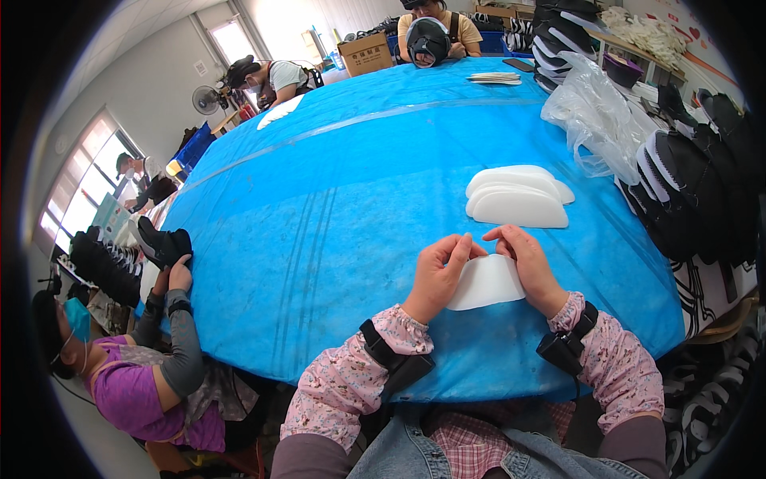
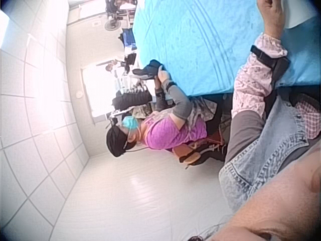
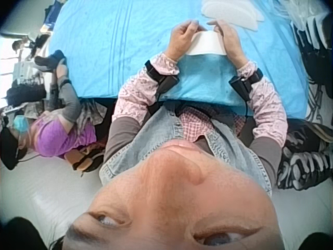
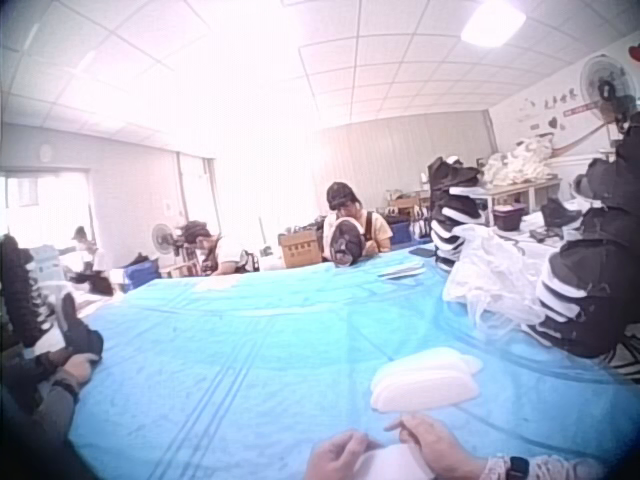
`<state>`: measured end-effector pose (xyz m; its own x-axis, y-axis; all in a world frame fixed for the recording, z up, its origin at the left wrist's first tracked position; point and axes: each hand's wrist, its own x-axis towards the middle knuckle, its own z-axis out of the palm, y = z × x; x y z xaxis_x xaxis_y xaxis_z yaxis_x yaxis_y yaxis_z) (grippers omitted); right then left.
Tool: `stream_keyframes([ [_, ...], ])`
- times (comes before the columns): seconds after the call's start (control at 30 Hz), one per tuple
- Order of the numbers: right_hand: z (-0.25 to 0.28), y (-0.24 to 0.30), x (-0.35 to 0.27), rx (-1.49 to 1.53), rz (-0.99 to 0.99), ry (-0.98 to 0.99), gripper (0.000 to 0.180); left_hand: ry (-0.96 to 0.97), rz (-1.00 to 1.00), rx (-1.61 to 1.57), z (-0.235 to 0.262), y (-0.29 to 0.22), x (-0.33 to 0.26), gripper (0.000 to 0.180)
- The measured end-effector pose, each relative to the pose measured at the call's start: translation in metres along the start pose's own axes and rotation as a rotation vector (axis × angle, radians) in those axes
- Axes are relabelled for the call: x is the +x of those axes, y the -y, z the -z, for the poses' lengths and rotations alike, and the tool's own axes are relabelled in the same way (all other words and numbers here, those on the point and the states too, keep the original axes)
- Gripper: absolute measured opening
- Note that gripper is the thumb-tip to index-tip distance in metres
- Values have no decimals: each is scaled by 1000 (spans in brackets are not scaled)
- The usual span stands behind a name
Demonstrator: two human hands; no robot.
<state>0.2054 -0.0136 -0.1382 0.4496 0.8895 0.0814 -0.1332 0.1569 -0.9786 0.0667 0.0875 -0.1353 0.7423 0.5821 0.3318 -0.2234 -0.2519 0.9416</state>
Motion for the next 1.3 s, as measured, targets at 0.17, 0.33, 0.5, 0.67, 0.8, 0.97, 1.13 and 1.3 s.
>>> stream_keyframes([
  [0.17, 0, 0, 0, 3, -2, 3, 36, -2, 10, 10, 0, 1, -1, 34],
  [0.33, 0, -2, 1, 8, -3, 9, 36, -68, -94, -60, -2, 2, 3, 29],
  [0.5, 1, -1, 0, 28, -8, 5, 36, -14, -101, -99, -2, -6, 2, 30],
  [0.67, 0, -4, 1, 41, -11, -2, 35, 13, -39, -151, -3, -8, 1, 32],
  [0.8, 2, -5, 1, 47, -5, -2, 35, 16, -6, -179, -5, -9, 1, 32],
  [0.97, 1, -3, 1, 36, -11, 9, 34, -35, -78, -74, -2, -10, 0, 33],
  [1.13, 1, -2, 1, 20, -6, 12, 34, -20, -82, -64, -1, -7, 1, 33],
  [1.3, 0, -1, 0, 20, -7, 2, 35, 3, -50, -101, -1, -6, 1, 32],
])
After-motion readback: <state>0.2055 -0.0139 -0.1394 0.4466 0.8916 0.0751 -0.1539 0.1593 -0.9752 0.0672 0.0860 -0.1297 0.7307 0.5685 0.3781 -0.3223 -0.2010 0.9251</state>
